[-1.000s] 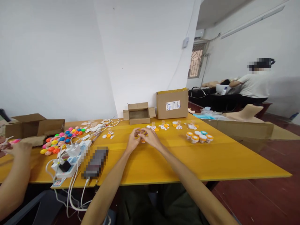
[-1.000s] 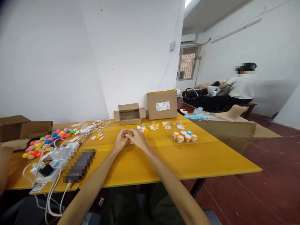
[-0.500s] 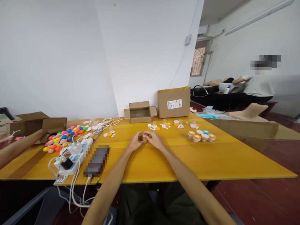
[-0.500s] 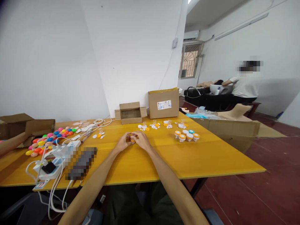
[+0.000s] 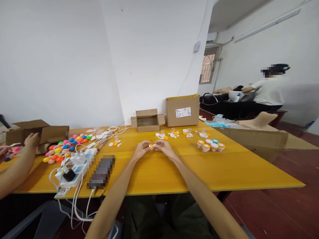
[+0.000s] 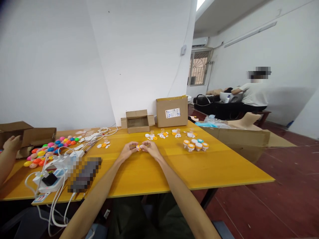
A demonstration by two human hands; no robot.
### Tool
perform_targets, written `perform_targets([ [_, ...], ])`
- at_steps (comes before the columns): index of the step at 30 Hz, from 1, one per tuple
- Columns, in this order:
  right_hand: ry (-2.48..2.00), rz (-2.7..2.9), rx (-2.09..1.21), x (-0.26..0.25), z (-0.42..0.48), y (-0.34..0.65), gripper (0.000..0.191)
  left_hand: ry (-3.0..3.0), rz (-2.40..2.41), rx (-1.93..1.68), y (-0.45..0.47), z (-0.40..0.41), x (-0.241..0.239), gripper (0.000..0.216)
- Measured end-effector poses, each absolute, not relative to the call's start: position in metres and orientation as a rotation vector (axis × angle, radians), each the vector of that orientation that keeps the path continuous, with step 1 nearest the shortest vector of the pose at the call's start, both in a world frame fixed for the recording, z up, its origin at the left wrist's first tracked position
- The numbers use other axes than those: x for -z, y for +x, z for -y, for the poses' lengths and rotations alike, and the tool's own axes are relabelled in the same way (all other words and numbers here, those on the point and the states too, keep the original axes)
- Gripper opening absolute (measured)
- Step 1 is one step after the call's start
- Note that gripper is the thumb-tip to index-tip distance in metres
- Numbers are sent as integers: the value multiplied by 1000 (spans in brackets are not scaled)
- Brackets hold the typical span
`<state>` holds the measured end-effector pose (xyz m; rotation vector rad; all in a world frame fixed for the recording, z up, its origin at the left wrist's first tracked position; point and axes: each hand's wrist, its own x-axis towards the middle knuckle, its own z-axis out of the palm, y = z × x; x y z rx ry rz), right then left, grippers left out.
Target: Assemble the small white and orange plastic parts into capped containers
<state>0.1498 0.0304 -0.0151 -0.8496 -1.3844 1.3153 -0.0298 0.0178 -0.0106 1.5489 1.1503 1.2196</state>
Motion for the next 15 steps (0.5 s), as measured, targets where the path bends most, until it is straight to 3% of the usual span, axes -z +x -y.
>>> perform_targets([
  [7, -751, 1403, -1277, 22, -35, 145, 33, 1291, -983, -1227, -31, -13, 8, 38],
  [15, -700, 1553, -1096, 22, -37, 143, 27, 1195, -907, -1240, -33, -11, 5, 38],
])
